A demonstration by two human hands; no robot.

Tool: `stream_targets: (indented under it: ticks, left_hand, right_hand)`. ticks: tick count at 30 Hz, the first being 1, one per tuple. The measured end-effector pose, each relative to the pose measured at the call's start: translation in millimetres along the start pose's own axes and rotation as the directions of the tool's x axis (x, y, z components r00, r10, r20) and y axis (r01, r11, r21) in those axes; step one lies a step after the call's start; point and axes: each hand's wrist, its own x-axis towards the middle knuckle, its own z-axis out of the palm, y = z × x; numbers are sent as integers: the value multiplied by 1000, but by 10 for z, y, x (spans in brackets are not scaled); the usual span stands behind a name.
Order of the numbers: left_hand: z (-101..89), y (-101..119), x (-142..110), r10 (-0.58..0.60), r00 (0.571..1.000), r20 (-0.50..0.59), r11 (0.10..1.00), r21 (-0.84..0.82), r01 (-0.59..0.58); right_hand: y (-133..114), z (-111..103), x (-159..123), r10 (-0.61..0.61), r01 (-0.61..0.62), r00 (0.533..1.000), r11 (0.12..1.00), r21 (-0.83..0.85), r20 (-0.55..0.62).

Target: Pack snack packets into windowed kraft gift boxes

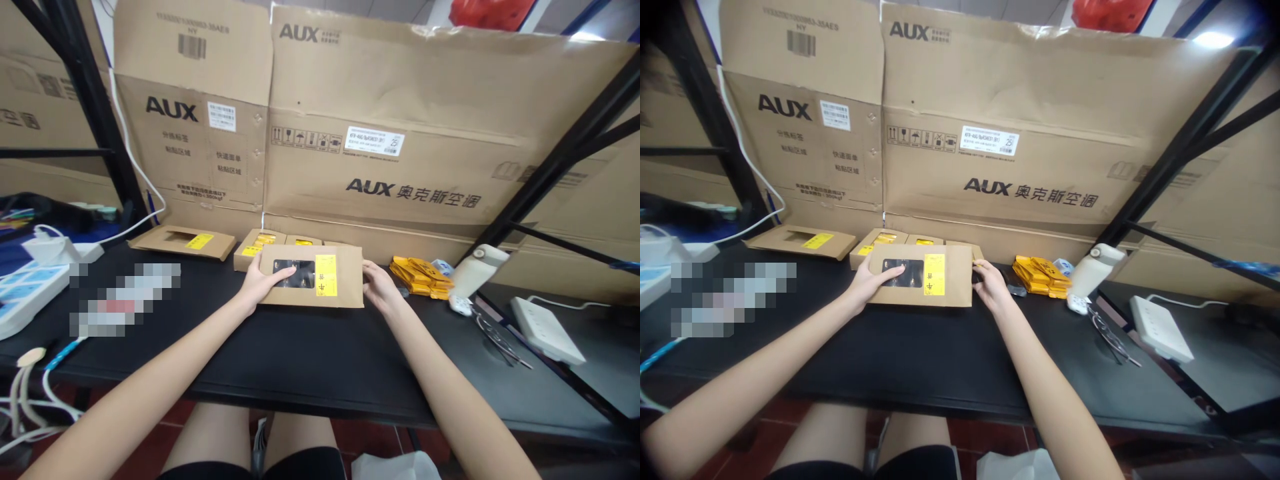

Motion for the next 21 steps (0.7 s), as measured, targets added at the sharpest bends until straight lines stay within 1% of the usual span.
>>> stream_targets:
  ticks: [4, 7, 9, 12, 14, 16, 19, 21]
  left_hand:
    - [3, -12, 0, -3, 1000, 16, 1000, 9, 3]
    - [1, -15, 7, -7, 1000, -3, 1000, -2, 7]
    - [-3, -9, 15, -7, 1000, -23, 1000, -21, 7]
    - [-8, 1, 23, -7, 999, -48, 999, -34, 5]
    - [-11, 3, 24, -6, 998, -57, 1000, -24, 4]
    - [-13, -1, 23, -1, 999, -52, 1000, -14, 0]
    - [-12, -12, 22, 11, 999, -33, 1000, -16, -12]
    - [-9, -17, 21, 18, 999, -29, 1000, -18, -19]
  right_hand:
    - [61, 118, -68, -66, 65, 998, 998, 19, 13]
    - [69, 185, -121, -97, 99, 993, 994, -35, 67]
    - [59, 166, -123, -90, 98, 991, 992, -83, 95]
    - [53, 81, -88, 6, 16, 991, 986, -167, 135]
    - [60, 36, -62, 76, -46, 984, 982, -181, 159]
    - [67, 24, -48, 102, -79, 983, 986, -147, 154]
    - [70, 53, -46, 101, -95, 990, 994, -59, 95]
    - [72, 78, -49, 102, -101, 991, 995, -13, 83]
